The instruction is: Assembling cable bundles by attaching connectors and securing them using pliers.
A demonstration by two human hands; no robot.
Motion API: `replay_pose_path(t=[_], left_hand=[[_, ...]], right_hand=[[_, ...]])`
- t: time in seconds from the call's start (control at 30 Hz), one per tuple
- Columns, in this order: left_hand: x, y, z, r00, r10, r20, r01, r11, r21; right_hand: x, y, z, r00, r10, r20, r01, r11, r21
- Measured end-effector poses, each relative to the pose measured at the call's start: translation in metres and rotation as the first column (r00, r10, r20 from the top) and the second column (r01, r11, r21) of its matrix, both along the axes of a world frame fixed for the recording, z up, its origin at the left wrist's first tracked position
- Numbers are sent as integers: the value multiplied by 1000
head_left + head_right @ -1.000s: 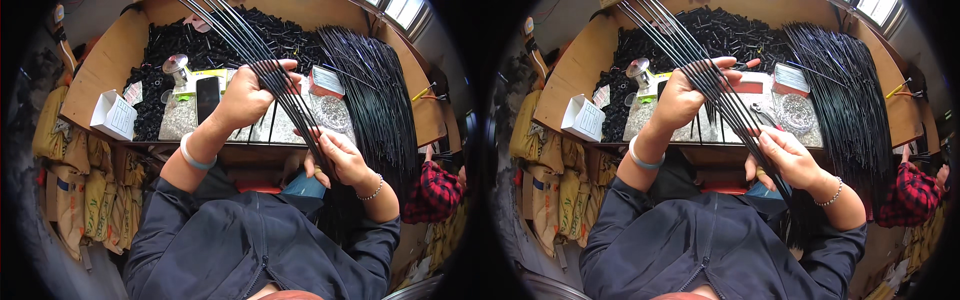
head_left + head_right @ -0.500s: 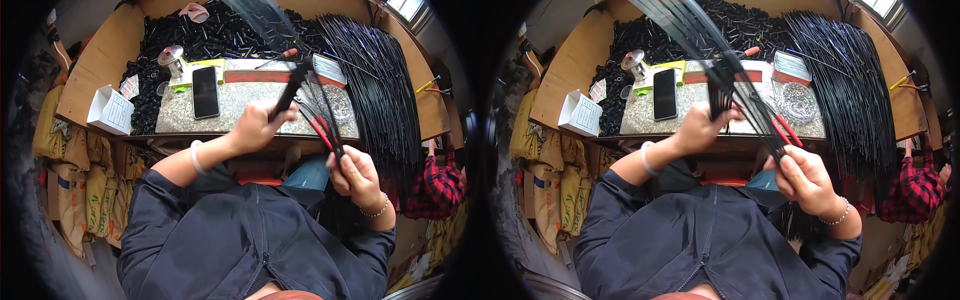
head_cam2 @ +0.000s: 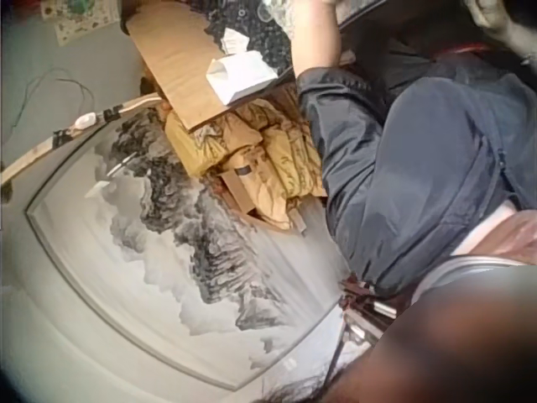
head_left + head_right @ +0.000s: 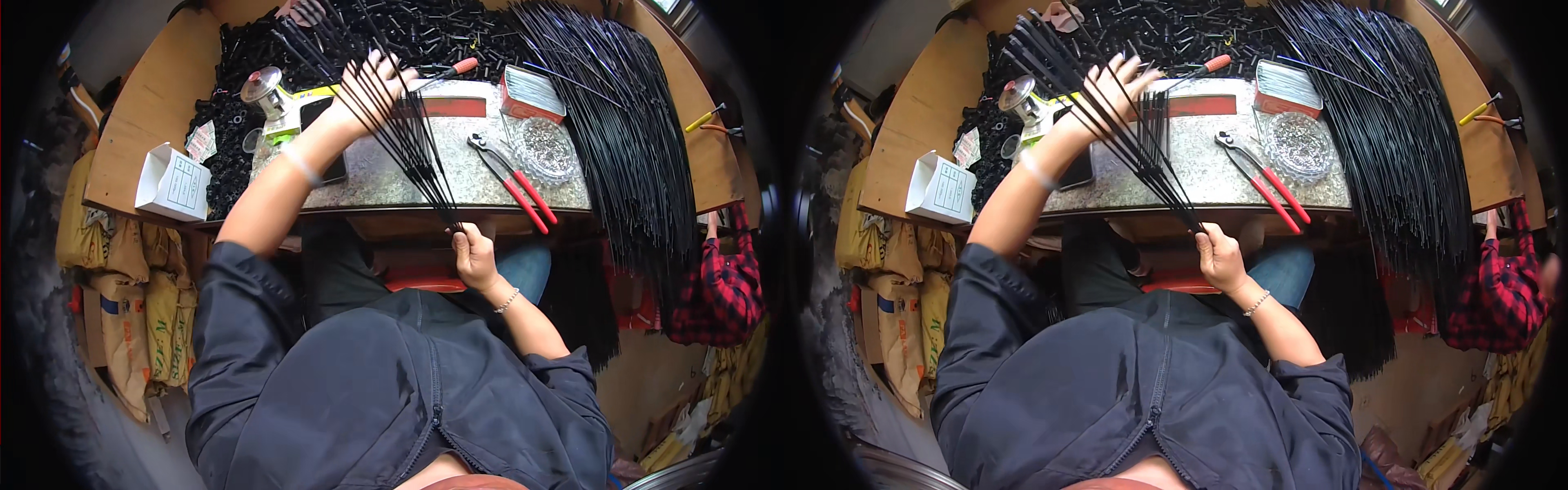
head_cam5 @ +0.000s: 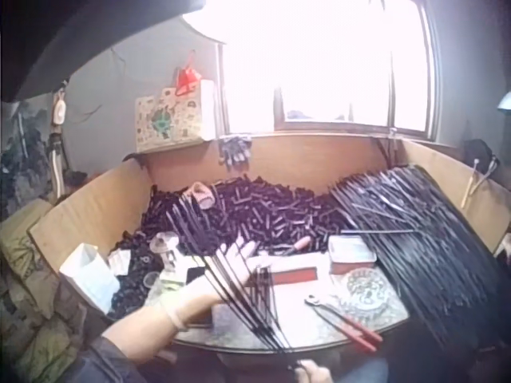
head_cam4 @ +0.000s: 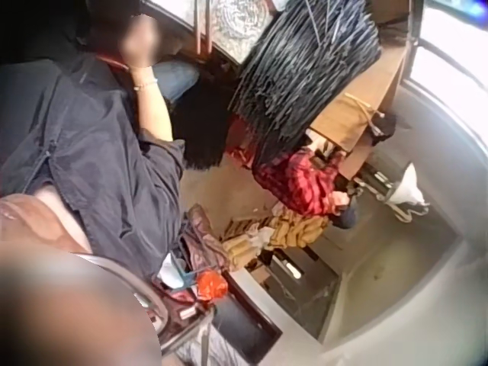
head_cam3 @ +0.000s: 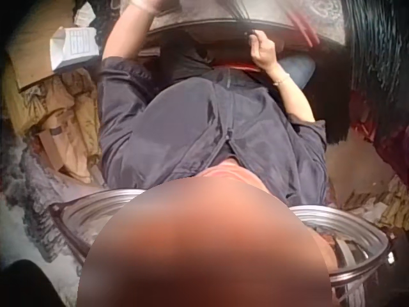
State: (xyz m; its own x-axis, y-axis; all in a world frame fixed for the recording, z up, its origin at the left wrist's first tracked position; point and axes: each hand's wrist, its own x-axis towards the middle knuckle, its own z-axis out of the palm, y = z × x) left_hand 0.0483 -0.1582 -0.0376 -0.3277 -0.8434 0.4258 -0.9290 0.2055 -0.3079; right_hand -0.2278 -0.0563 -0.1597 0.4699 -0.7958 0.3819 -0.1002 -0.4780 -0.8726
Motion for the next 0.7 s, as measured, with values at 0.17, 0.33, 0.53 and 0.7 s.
replay_pose_path(t=[0.17, 0.33, 0.53, 0.7], left_hand=[[-52, 65, 3, 715, -373, -591, 586, 780, 217], [-66, 77, -38, 648, -382, -659, 644, 737, 206], [-58, 98, -69, 703, -431, -565, 646, 720, 254], [-67, 96, -58, 871, -385, -304, 469, 836, 285]], right_hand=[[2, -7, -19, 998, 45, -44, -42, 997, 66], [-11, -9, 1, 893, -21, -449, -76, 977, -198], [-31, -94, 130, 900, -157, -407, -33, 906, -423], [-40, -221, 134, 680, -502, -534, 89, 780, -620]])
